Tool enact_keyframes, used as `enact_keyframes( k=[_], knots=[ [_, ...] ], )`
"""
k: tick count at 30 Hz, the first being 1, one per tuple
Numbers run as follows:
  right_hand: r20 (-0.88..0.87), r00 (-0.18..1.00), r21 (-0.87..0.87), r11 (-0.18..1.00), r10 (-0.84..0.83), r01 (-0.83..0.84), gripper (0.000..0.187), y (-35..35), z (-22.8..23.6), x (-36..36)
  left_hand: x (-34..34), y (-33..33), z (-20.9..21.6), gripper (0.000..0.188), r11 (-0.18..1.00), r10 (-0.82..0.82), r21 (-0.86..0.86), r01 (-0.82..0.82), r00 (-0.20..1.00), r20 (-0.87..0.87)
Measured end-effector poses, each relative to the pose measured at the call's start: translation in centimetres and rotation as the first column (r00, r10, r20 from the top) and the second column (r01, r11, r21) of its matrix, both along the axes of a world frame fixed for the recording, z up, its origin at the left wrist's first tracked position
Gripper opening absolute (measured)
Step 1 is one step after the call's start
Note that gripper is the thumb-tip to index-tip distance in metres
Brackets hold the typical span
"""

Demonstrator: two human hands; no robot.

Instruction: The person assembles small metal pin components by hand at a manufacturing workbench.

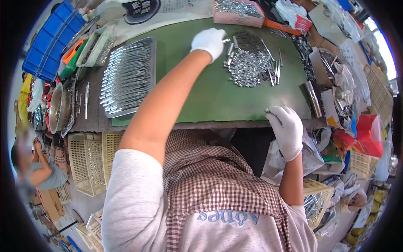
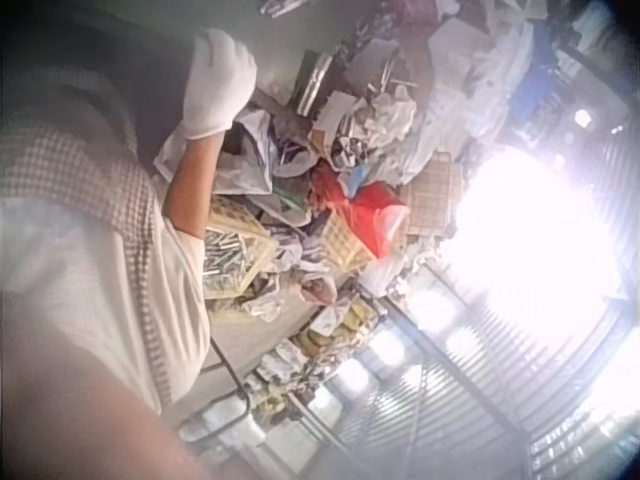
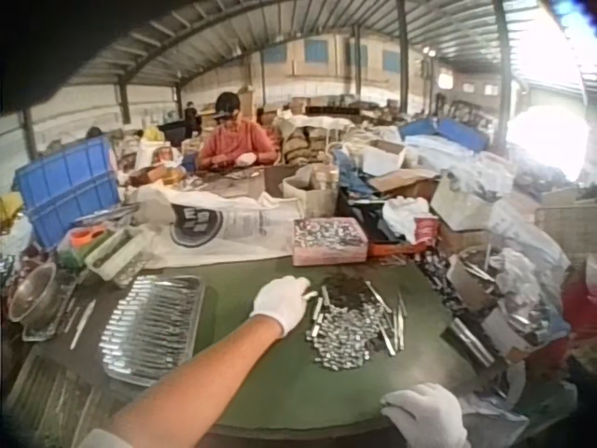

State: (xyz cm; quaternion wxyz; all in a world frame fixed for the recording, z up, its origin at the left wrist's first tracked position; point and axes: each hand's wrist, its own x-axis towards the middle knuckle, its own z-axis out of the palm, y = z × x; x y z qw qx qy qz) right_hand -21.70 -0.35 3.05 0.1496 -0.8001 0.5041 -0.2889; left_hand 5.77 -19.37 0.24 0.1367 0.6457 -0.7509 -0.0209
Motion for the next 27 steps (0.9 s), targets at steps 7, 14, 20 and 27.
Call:
enact_keyframes(
  k=[7,14,20,27],
  knots=[
    [-0.133,0.990,-0.139,0.987,0.056,-0.075,0.023,-1.9,-2.7,-0.6,-3.6,13.0,2.1,0.025,0.874,-0.468,-0.251,0.416,0.859,-0.209],
    [-0.121,0.987,-0.131,0.984,0.106,-0.122,0.013,-2.2,-2.9,0.0,-6.0,18.9,-0.9,0.014,0.922,-0.363,-0.267,0.279,0.863,-0.351],
    [-0.113,0.987,-0.128,0.983,0.117,-0.131,0.012,-2.3,-2.7,-0.1,-6.2,19.0,-1.0,0.013,0.936,-0.327,-0.254,0.243,0.869,-0.372],
    [-0.134,0.985,-0.131,0.983,0.113,-0.131,0.012,-2.5,-2.7,0.2,-6.1,18.9,-1.0,0.012,0.941,-0.323,-0.234,0.246,0.861,-0.392]
  ],
)
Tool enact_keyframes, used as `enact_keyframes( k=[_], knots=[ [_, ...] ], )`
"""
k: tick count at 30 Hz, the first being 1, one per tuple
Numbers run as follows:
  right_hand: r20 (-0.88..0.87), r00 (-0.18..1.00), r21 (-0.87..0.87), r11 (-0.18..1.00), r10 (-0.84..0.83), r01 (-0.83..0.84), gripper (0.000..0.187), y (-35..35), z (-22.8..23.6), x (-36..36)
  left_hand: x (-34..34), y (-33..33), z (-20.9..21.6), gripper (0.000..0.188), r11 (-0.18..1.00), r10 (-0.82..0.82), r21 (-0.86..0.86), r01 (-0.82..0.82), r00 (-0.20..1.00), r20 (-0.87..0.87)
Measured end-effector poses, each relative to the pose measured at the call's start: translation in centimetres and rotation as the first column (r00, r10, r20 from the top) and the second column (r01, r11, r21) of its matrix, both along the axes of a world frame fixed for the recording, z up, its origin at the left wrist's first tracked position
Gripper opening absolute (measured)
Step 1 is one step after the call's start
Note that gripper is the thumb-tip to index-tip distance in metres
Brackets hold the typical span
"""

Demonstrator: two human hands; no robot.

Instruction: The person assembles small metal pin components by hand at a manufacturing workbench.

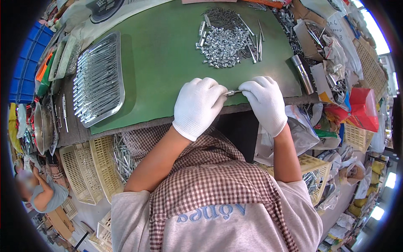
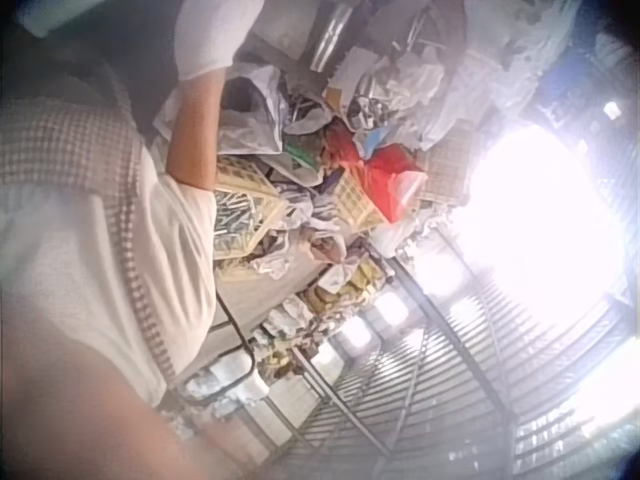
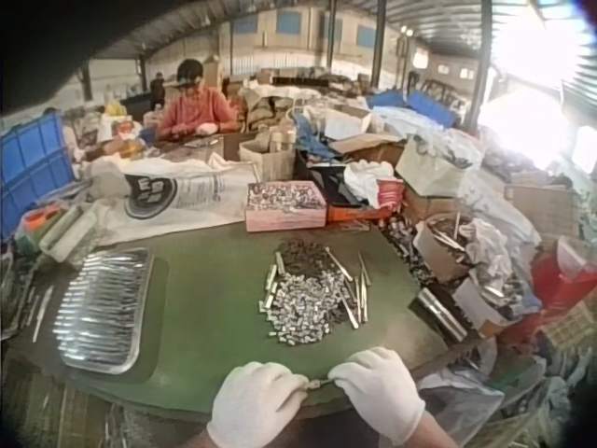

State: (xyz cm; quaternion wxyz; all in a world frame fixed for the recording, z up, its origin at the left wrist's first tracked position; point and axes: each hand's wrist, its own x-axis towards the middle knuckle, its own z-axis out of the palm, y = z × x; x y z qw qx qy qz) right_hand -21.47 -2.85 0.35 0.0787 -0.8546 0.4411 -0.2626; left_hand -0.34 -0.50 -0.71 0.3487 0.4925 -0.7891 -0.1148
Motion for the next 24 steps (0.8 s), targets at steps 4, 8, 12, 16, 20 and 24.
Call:
enact_keyframes(
  k=[4,8,12,16,20,24],
  knots=[
    [0.018,0.999,-0.055,0.998,0.028,-0.027,0.010,-0.3,-0.2,0.3,0.0,-0.1,0.0,0.012,1.000,-0.006,-0.001,0.006,1.000,-0.005],
    [0.146,0.989,-0.031,0.999,-0.010,0.015,0.011,-0.8,0.4,0.4,0.1,0.0,0.0,0.012,1.000,0.004,-0.001,-0.004,1.000,0.017],
    [0.121,0.982,-0.146,0.976,-0.147,0.164,0.007,-4.8,-0.3,-0.7,0.1,0.1,0.2,0.011,1.000,0.001,-0.013,0.000,1.000,0.017],
    [0.006,0.975,-0.186,0.958,-0.223,0.220,0.005,-7.6,-0.9,0.3,0.1,-0.1,0.0,0.010,1.000,0.004,-0.010,-0.004,1.000,0.010],
    [-0.172,0.944,-0.236,0.942,-0.282,0.238,0.005,-7.5,-0.5,1.0,0.0,0.0,0.0,0.009,1.000,0.002,-0.007,-0.002,1.000,0.015],
    [-0.197,0.947,-0.321,0.929,-0.254,0.182,0.006,-6.7,-0.3,0.9,0.1,0.0,0.1,0.008,1.000,-0.004,0.001,0.004,1.000,0.014]
  ],
)
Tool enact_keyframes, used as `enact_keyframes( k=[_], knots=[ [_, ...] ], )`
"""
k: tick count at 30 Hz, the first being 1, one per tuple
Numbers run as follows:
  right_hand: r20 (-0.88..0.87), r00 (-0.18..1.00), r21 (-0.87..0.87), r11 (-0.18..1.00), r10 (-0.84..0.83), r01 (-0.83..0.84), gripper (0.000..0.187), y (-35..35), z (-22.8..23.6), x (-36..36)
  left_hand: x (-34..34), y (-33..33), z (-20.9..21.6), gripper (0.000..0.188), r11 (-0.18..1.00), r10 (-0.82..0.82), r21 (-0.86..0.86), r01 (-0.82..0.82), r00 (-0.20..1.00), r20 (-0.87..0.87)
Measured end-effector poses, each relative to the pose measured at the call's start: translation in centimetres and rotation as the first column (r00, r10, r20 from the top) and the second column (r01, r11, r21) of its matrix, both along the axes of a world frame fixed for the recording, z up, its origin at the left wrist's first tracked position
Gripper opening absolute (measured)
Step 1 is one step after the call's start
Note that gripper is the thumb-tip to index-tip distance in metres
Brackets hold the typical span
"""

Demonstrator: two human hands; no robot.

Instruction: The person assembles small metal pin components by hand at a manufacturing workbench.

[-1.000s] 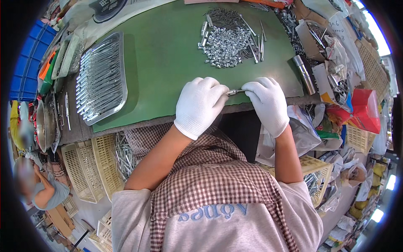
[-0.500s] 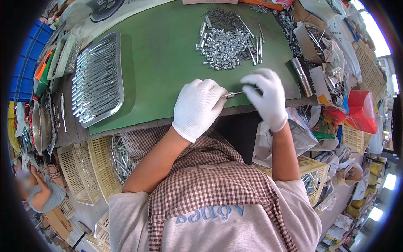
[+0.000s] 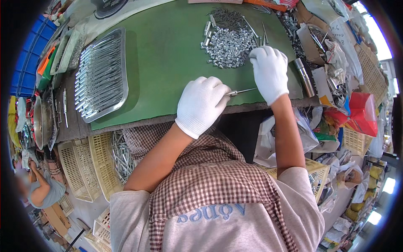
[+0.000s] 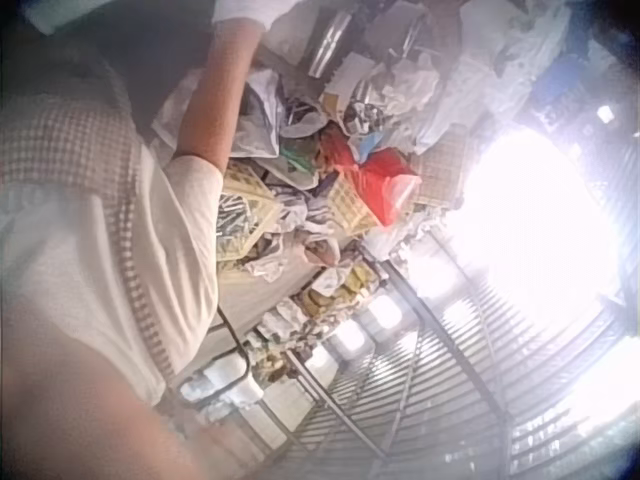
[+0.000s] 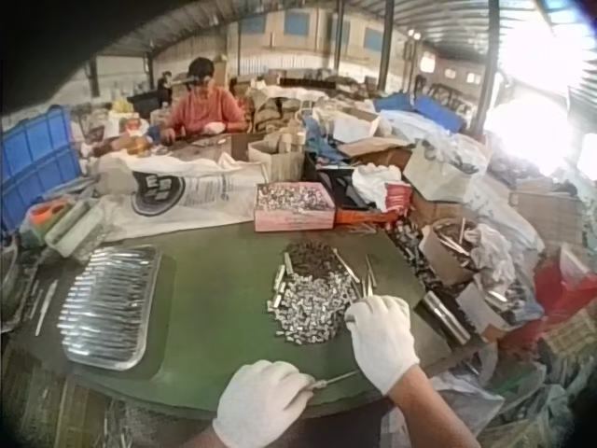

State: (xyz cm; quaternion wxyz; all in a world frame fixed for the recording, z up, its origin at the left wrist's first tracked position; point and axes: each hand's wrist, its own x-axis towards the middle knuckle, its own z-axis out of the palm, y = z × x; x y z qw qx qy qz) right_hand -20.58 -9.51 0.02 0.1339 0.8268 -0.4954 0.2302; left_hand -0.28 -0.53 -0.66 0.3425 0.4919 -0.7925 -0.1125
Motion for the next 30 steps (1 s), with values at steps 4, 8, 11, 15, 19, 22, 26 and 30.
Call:
enact_keyframes(
  k=[4,8,11,15,19,22,26,30],
  knots=[
    [0.297,0.952,0.197,0.971,0.075,-0.138,0.010,3.9,2.0,0.0,0.0,0.1,0.2,0.008,0.999,-0.001,0.034,0.001,1.000,0.005],
    [0.284,0.903,0.213,0.897,0.321,-0.386,0.019,5.9,2.1,0.4,0.2,0.0,0.0,0.009,1.000,-0.015,0.014,0.015,1.000,-0.013],
    [0.413,0.886,0.324,0.875,0.212,-0.360,0.023,6.1,1.8,1.0,0.2,0.0,-0.1,0.010,1.000,-0.023,0.019,0.023,1.000,-0.016],
    [0.431,0.884,0.353,0.867,0.184,-0.353,0.024,5.8,1.7,1.5,0.2,0.1,0.1,0.010,1.000,-0.017,0.023,0.017,1.000,-0.023],
    [0.087,0.915,0.210,0.890,0.395,-0.404,0.023,5.9,2.5,2.4,0.2,0.0,0.1,0.010,0.999,-0.020,0.030,0.020,1.000,0.010],
    [-0.045,0.899,0.194,0.887,0.435,-0.419,0.023,6.4,3.3,2.2,0.1,-0.1,0.0,0.011,1.000,-0.003,0.026,0.002,0.999,0.040],
    [0.203,0.926,0.050,0.941,0.319,-0.335,0.040,5.9,3.5,-1.2,0.4,0.1,0.0,0.010,1.000,0.006,0.005,-0.006,1.000,-0.005],
    [-0.104,0.926,-0.201,0.920,-0.362,0.337,0.050,3.9,2.0,-11.1,0.0,0.1,-0.1,0.010,0.999,0.003,-0.034,-0.003,1.000,0.005]
  ],
)
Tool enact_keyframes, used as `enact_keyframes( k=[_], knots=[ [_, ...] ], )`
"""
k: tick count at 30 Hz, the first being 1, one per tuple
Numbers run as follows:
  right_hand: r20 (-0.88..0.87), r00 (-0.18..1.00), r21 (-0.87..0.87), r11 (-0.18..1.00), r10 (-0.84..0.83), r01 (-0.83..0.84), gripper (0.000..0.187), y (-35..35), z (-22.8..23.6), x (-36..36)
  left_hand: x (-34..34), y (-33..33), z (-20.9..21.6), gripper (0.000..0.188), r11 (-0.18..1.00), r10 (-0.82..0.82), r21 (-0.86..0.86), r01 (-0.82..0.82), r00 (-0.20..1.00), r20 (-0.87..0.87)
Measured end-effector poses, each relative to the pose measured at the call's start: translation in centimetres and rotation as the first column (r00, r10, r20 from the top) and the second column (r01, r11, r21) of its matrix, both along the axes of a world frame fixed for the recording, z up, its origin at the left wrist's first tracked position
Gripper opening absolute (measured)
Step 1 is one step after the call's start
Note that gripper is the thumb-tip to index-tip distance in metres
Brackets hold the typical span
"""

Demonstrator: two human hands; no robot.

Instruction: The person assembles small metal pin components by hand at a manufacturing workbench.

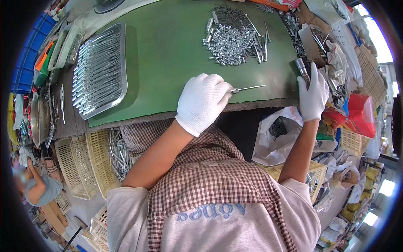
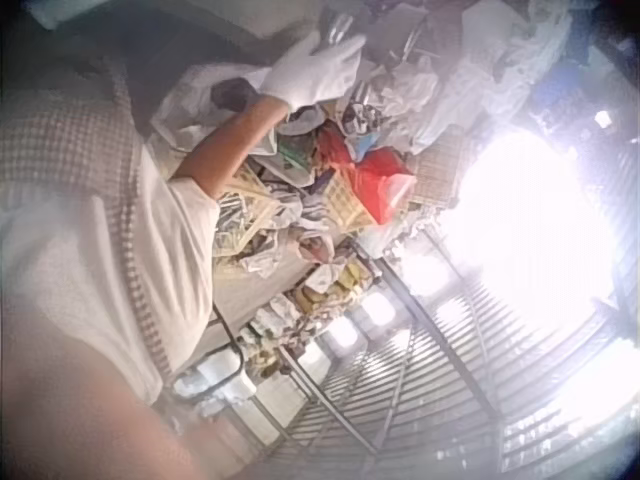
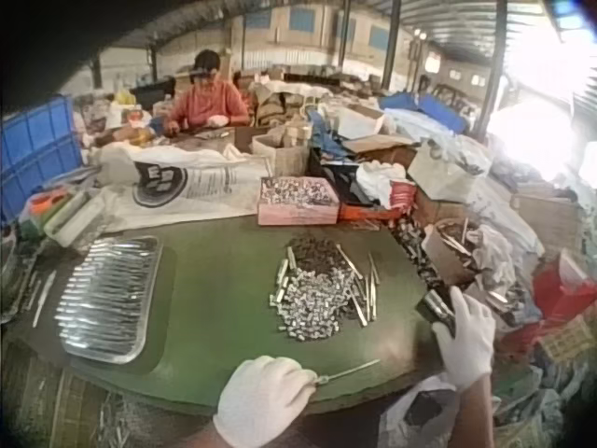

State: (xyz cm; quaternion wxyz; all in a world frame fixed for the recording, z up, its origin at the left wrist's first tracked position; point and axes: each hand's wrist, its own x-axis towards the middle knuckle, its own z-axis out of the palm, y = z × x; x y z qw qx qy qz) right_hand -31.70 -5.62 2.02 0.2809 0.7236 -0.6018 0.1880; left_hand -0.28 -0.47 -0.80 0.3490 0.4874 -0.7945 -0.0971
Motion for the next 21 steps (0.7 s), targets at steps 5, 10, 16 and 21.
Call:
enact_keyframes(
  k=[5,10,16,21],
  knots=[
    [0.358,0.932,0.192,0.972,0.056,-0.132,0.054,0.9,-1.6,-0.5,0.0,-0.2,-0.4,0.010,1.000,0.014,-0.003,-0.014,1.000,-0.008],
    [0.296,0.903,0.494,0.760,0.310,-0.423,0.068,7.5,0.9,8.8,0.2,0.2,-0.2,0.010,1.000,0.017,0.012,-0.017,1.000,-0.005],
    [0.615,0.735,0.198,0.846,0.286,-0.495,0.071,8.8,-1.4,10.2,-0.2,0.0,-0.3,0.010,1.000,0.016,0.006,-0.016,1.000,-0.008],
    [0.646,0.726,0.208,0.861,0.235,-0.464,0.070,8.9,-0.6,10.4,-0.2,0.1,-0.3,0.010,0.999,0.032,0.015,-0.032,0.999,-0.021]
  ],
)
